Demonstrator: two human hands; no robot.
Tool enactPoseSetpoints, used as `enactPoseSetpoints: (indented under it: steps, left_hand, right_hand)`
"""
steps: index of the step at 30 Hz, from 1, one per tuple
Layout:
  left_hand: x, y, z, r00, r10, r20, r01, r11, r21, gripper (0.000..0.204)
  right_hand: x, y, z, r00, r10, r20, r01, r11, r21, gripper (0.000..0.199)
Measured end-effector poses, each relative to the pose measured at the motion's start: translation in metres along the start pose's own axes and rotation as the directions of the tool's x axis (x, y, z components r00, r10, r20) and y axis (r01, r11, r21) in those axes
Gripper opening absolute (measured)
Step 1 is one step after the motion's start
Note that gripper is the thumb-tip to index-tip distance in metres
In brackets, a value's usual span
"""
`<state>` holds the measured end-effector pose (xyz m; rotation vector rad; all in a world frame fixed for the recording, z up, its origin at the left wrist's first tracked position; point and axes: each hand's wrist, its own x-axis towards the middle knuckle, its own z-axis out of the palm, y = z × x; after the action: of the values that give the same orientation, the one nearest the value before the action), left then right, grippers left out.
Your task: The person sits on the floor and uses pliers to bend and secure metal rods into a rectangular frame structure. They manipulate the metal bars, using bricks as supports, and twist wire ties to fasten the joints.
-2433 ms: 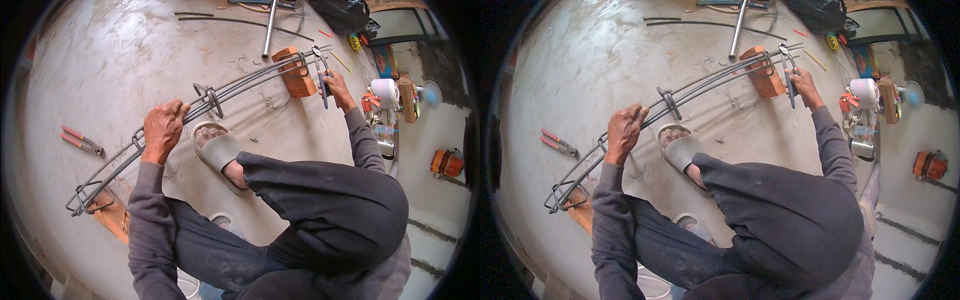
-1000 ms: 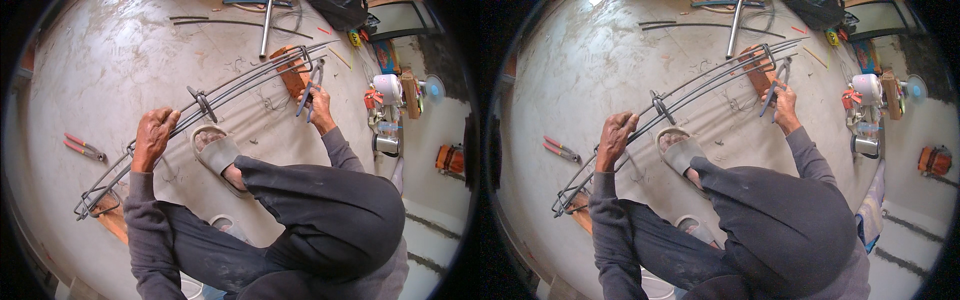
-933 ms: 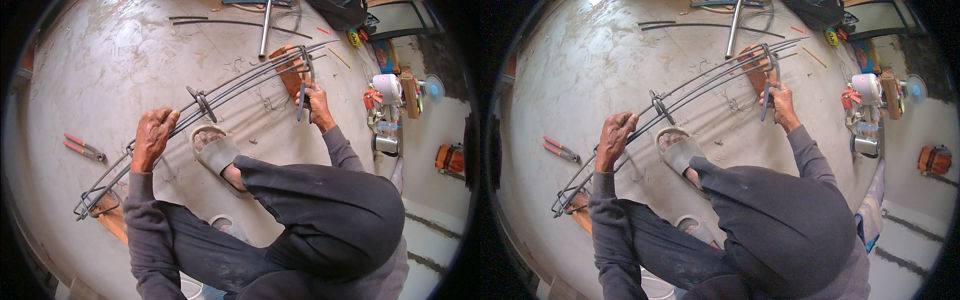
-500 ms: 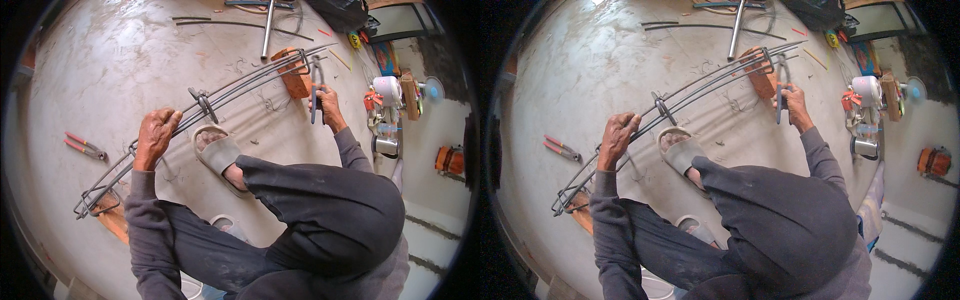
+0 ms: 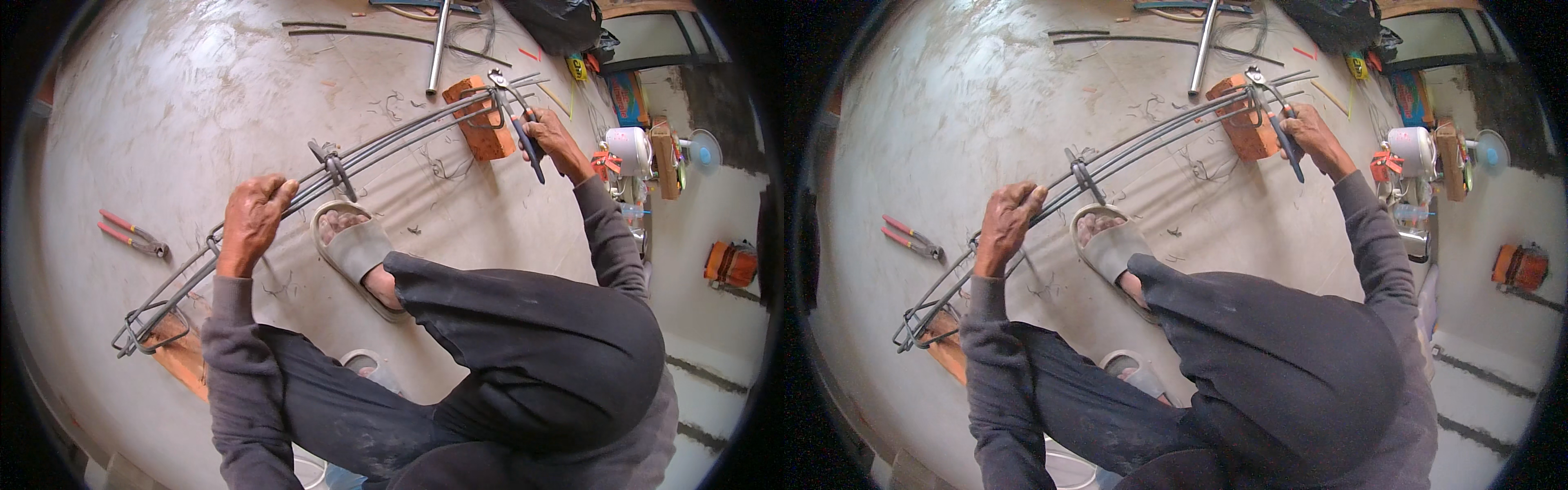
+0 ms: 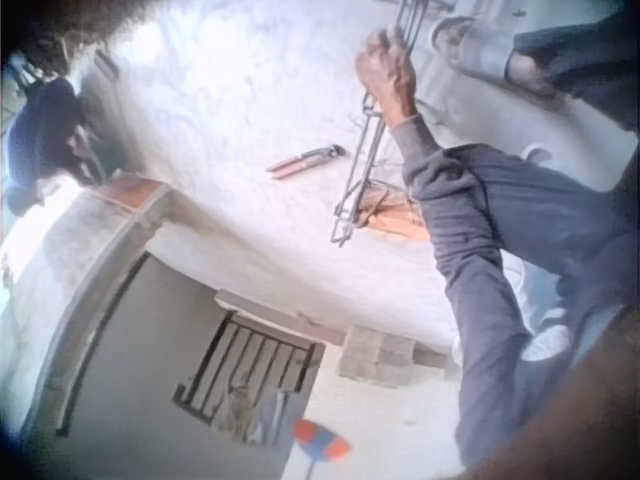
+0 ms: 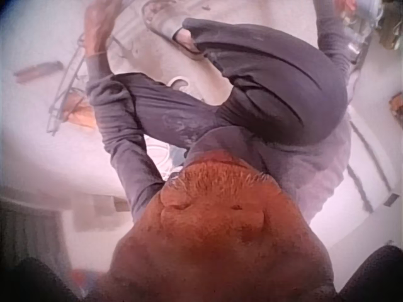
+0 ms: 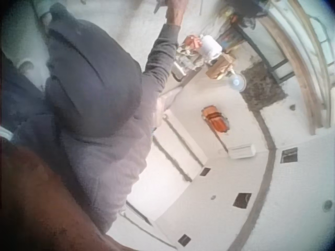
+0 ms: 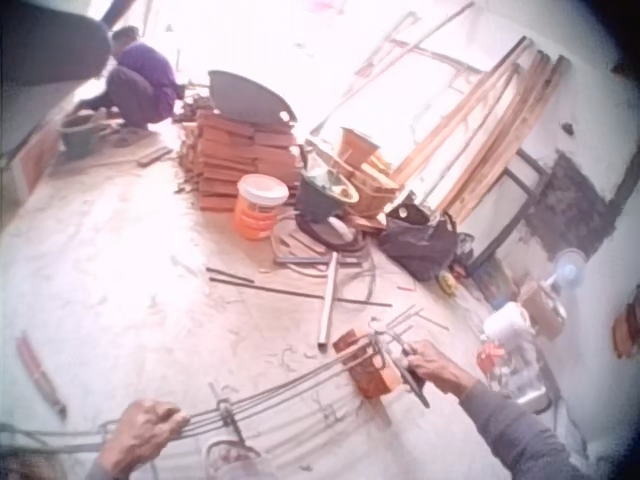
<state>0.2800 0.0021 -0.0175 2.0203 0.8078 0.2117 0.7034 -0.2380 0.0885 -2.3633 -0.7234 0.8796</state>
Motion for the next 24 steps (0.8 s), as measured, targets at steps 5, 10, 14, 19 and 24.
enactPoseSetpoints:
  steps: [5, 10, 14, 19, 24]
  left_hand:
    - [0.001, -0.004, 0.005, 0.999, 0.036, -0.04, -0.038, 0.998, -0.047, 0.043]
    - [-0.001, -0.008, 0.001, 0.999, 0.009, -0.035, -0.01, 1.0, -0.027, 0.042]
    - [-0.003, -0.005, -0.003, 1.0, -0.013, -0.017, 0.013, 0.999, -0.03, 0.043]
    - [-0.003, -0.009, 0.003, 0.999, 0.022, -0.044, -0.024, 0.999, -0.039, 0.043]
    - [0.0, -0.003, 0.0, 0.999, 0.009, -0.034, -0.01, 0.999, -0.047, 0.043]
  right_hand:
    - [-0.002, 0.001, -0.016, 0.998, 0.035, -0.058, -0.033, 0.999, 0.037, 0.008]
    - [-0.003, -0.018, 0.005, 0.993, 0.069, 0.092, -0.064, 0.997, -0.051, 0.008]
    - [0.003, -0.011, -0.012, 1.0, -0.019, -0.014, 0.02, 0.998, 0.051, 0.01]
    - [0.009, -0.023, 0.0, 0.996, 0.051, 0.079, -0.042, 0.992, -0.119, 0.011]
    - [0.009, -0.019, -0.011, 0.992, 0.089, -0.094, -0.091, 0.996, -0.023, 0.01]
